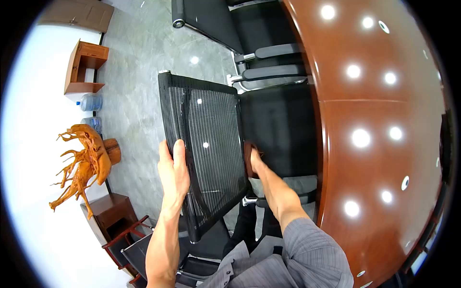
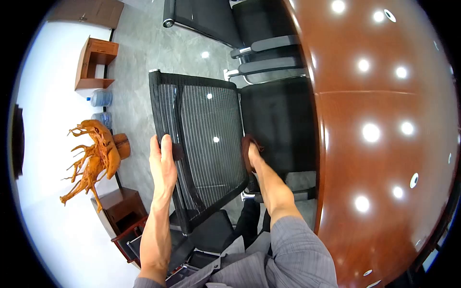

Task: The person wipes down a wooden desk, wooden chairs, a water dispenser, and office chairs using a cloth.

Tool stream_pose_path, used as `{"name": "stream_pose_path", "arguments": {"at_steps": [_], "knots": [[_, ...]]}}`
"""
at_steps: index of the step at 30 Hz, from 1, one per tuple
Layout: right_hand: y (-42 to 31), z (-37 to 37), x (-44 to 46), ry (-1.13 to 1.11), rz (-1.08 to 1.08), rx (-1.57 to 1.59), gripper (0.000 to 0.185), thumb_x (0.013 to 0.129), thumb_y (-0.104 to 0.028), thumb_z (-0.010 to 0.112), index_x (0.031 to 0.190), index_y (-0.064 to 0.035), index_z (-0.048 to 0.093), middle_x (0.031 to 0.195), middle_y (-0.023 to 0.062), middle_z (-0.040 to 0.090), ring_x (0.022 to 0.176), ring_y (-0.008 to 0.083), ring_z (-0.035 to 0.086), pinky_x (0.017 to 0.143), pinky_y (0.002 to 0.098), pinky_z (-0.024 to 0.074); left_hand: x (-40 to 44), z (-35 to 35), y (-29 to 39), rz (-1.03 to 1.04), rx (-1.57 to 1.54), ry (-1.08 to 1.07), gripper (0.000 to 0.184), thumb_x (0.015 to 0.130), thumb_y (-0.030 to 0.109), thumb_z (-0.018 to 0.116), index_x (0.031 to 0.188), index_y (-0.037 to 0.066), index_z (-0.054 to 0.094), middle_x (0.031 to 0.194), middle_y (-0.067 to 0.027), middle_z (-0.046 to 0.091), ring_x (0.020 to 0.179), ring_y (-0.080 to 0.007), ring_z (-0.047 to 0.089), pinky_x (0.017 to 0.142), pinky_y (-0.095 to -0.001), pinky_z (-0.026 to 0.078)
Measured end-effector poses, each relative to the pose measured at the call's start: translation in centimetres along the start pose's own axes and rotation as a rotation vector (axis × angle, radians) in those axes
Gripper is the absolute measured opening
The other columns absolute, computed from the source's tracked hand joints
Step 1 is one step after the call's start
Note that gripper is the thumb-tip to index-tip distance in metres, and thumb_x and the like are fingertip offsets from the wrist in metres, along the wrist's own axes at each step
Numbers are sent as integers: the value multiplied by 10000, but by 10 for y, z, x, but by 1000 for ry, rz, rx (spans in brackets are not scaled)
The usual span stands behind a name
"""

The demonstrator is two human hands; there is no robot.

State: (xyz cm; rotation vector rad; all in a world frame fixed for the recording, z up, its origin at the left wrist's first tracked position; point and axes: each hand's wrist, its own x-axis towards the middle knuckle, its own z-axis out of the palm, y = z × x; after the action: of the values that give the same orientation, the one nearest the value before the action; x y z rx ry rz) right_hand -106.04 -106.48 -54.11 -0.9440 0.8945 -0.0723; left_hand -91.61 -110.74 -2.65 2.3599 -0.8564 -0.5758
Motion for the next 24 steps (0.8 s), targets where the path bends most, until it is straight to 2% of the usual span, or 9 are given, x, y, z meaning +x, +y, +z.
{"name": "stream_pose_path", "arguments": {"at_steps": [1,3,7,10,11,15,16,19,24], "knots": [[-95,-11,-10,287,194,760,471,1100,-250,405,1501,-45,542,1467,157,578,1309,339,553,1126,432,417,2,2,-2,8,-24,5,452,1086,342,550,1297,-58,543,861,-136,666,767,-161,581,691,-368,490],[-142,-41,45,100,41,831,564,1102,-407,389,1492,-30,543,1443,159,592,1292,297,561,1119,409,421,5,5,-7,5,-30,6,451,1086,342,551,1295,-58,545,855,-133,660,767,-157,574,689,-362,486],[-252,-63,36,203,-40,692,592,1116,-473,349,1465,-43,561,1428,134,593,1285,256,556,1124,391,413,2,4,-2,56,8,64,418,1084,345,554,1230,-47,575,830,-90,624,770,-157,553,709,-359,483],[-259,-28,-6,270,-438,683,618,1131,-476,295,1472,-20,535,1425,134,592,1329,253,530,1146,379,393,3,6,2,48,-49,28,428,1082,353,556,1231,-48,577,836,-120,639,781,-176,573,721,-381,488],[-240,-21,-17,463,-625,141,611,1134,-440,285,1490,6,503,1418,141,599,1323,258,536,1159,384,388,5,7,-3,84,-39,44,447,1080,367,556,1230,-53,578,847,-142,651,779,-201,588,733,-396,494],[-185,53,-125,496,-543,189,428,1088,-258,419,1363,40,556,1317,221,602,1249,394,558,1076,468,430,9,4,-10,90,45,54,517,1069,415,563,1240,-73,581,935,-228,707,830,-297,667,792,-443,518],[-148,77,-148,654,-650,-53,367,1041,-201,490,1300,45,572,1269,244,590,1186,425,555,1038,491,437,8,-2,0,-24,0,-61,585,1028,456,610,1250,-84,587,1012,-270,725,912,-348,711,845,-453,531],[-135,130,-239,724,-540,-526,232,903,-68,644,1093,61,608,1156,267,566,1057,467,544,968,545,435,9,-2,-4,75,10,-39,623,985,476,658,1250,-85,601,1057,-287,732,984,-357,727,874,-446,535],[-162,144,-309,658,-613,-136,120,916,-50,638,951,55,593,1006,233,598,948,456,604,820,466,509,9,-6,-7,127,-42,-68,644,912,455,713,1248,-88,631,1126,-260,735,1027,-342,725,932,-434,536]]}}
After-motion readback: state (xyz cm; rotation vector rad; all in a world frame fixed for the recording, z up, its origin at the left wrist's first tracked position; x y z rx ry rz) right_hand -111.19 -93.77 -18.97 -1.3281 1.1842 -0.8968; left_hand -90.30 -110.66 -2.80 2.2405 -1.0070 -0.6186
